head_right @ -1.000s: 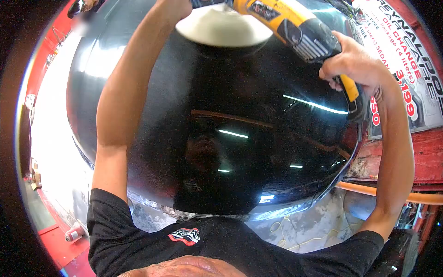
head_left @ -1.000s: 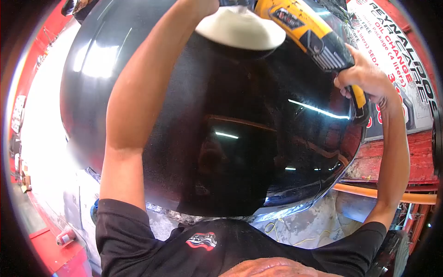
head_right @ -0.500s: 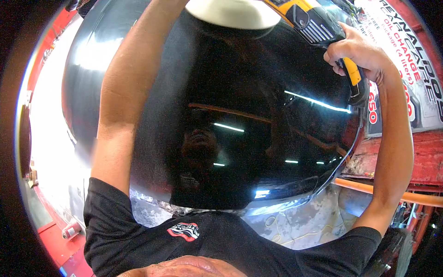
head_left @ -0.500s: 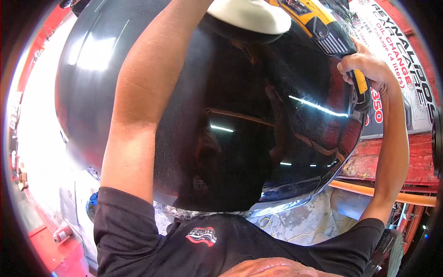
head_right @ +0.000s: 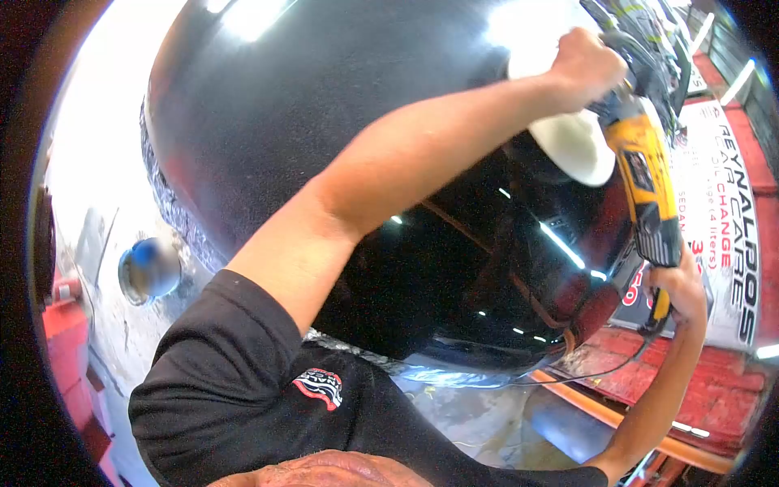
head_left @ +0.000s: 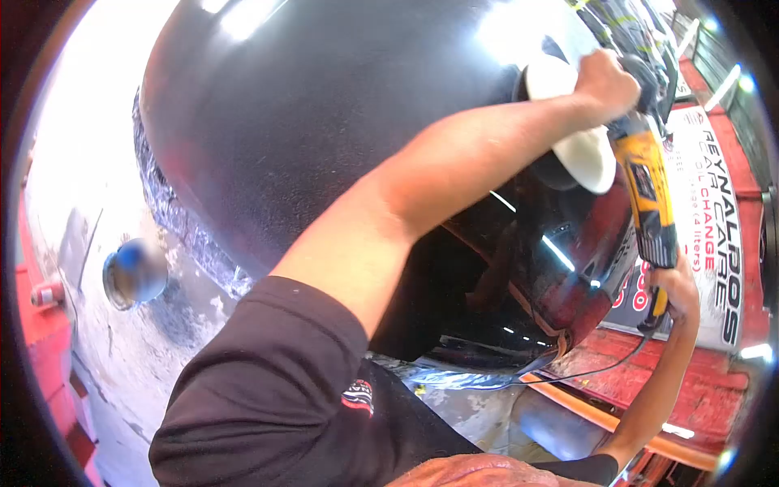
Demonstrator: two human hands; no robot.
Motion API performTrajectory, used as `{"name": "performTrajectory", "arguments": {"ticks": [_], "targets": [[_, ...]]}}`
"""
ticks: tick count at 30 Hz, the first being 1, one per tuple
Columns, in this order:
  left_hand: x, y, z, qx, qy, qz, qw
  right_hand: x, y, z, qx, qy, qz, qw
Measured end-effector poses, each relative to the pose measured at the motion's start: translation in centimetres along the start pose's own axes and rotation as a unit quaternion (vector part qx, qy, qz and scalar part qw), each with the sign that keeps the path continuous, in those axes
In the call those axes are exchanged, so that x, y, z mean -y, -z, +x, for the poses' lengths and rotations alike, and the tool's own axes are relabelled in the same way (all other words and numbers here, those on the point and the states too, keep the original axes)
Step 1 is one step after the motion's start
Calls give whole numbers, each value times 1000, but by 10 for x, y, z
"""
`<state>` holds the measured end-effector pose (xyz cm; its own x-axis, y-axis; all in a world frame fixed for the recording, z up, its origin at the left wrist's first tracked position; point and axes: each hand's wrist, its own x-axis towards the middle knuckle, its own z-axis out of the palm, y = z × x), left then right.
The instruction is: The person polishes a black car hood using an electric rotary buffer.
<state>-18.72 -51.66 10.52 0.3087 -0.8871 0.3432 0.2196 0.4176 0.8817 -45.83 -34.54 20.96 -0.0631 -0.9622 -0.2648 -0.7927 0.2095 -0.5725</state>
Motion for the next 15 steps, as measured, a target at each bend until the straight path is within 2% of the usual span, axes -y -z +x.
{"name": "performTrajectory", "arguments": {"ticks": [1, 4, 6, 9, 11, 12, 15], "targets": [[-1, -2, -3, -31, 15, -38, 999, 3, 0, -3, -15, -3, -7, 1000], [7, -3, 1, -29, 18, -62, 997, 15, 1, -4, -34, -15, -41, 998], [22, -14, 21, -51, -8, -100, 994, 20, 2, 0, -39, -8, -45, 998], [19, 4, 28, -34, -10, -96, 995, 38, -10, 6, -52, -3, -59, 997], [8, 13, 25, -62, -16, -99, 993, 31, -3, 22, -41, 20, -59, 997], [19, 4, 37, -61, -50, -53, 995, 28, -2, 26, -40, 23, -55, 997], [22, 2, 58, -7, -55, -48, 997, 30, -7, 32, -41, 40, -66, 996]]}}
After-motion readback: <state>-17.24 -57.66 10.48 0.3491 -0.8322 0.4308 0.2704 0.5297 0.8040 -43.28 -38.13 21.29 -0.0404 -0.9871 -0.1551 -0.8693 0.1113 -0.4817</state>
